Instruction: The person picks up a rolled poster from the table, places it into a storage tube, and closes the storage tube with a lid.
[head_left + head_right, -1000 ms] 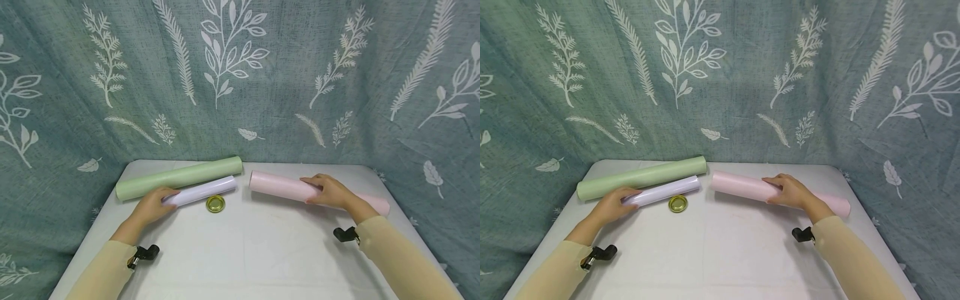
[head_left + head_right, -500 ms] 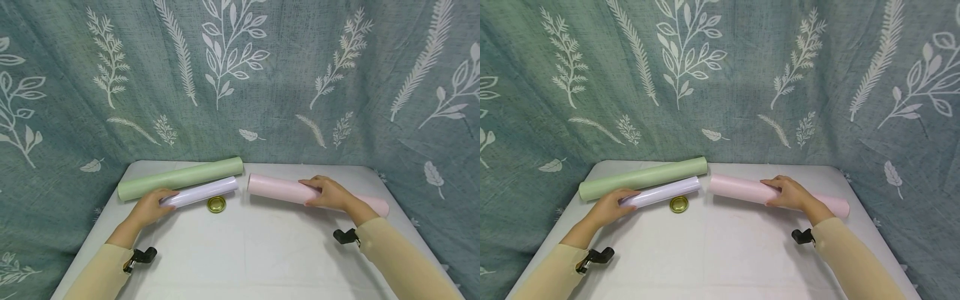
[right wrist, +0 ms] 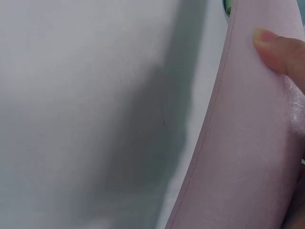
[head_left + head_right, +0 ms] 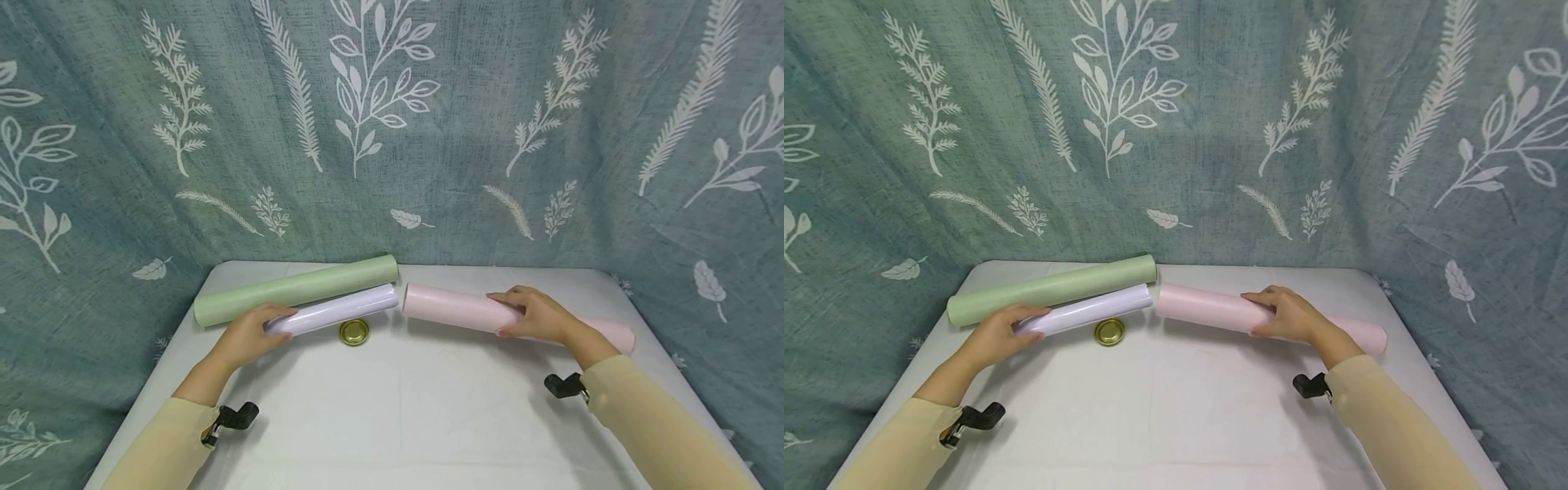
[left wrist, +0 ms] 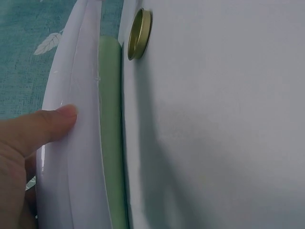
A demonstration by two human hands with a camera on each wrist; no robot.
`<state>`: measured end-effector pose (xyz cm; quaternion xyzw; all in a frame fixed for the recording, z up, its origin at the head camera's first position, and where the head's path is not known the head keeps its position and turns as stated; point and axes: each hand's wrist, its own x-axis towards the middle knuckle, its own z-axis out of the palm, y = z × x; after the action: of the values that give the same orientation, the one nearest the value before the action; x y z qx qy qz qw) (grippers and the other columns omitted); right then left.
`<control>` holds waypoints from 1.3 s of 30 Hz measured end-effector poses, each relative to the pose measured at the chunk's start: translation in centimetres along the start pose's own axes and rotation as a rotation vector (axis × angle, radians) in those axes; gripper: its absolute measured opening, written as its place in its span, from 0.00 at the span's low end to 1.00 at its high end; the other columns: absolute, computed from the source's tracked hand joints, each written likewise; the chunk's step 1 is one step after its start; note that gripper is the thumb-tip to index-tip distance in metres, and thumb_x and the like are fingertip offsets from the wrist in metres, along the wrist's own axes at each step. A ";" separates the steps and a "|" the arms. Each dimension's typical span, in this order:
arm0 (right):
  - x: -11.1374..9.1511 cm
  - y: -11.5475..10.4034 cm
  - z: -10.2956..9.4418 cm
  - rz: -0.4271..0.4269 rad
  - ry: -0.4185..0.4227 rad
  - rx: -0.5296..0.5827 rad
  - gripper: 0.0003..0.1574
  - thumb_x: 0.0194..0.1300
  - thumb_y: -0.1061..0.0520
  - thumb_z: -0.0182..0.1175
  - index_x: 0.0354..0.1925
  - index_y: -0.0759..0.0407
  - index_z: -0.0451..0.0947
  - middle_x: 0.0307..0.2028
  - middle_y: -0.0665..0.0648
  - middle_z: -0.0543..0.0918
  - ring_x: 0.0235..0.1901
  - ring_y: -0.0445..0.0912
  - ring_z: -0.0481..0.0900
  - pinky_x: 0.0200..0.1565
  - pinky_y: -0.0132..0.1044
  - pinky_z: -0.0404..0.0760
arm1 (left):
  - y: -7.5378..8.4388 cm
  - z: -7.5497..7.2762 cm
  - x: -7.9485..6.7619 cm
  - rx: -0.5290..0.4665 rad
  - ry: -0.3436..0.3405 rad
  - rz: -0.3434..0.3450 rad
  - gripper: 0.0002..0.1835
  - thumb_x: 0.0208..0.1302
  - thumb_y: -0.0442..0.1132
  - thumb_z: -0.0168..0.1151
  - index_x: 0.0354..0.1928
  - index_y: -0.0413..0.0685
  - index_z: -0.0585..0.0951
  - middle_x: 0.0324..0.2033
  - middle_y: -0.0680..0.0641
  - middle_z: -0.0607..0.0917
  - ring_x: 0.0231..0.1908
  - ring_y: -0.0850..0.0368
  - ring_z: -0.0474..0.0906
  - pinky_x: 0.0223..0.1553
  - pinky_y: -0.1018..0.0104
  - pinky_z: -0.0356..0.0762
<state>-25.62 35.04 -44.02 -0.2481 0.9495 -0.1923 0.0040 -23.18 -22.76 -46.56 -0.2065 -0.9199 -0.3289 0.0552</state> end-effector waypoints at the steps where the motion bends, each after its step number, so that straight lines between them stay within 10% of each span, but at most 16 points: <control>1: 0.0 0.0 0.0 -0.001 -0.002 -0.002 0.50 0.50 0.37 0.78 0.69 0.46 0.74 0.50 0.52 0.80 0.49 0.49 0.77 0.49 0.50 0.77 | 0.1 0.0 0.0 0.000 0.000 -0.001 0.25 0.58 0.36 0.75 0.60 0.49 0.83 0.55 0.41 0.83 0.56 0.40 0.78 0.53 0.43 0.77; 39: 0.7 -1.9 0.7 -0.066 -0.015 0.021 0.48 0.50 0.38 0.78 0.68 0.46 0.75 0.59 0.53 0.81 0.58 0.56 0.76 0.57 0.56 0.74 | 2.7 0.3 2.5 -0.039 -0.179 0.073 0.24 0.60 0.41 0.74 0.59 0.53 0.84 0.56 0.46 0.84 0.55 0.48 0.80 0.54 0.50 0.78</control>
<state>-25.29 32.92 -43.94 -0.2805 0.9387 -0.2003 0.0074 -24.32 -19.83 -44.59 -0.2694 -0.9064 -0.3249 -0.0191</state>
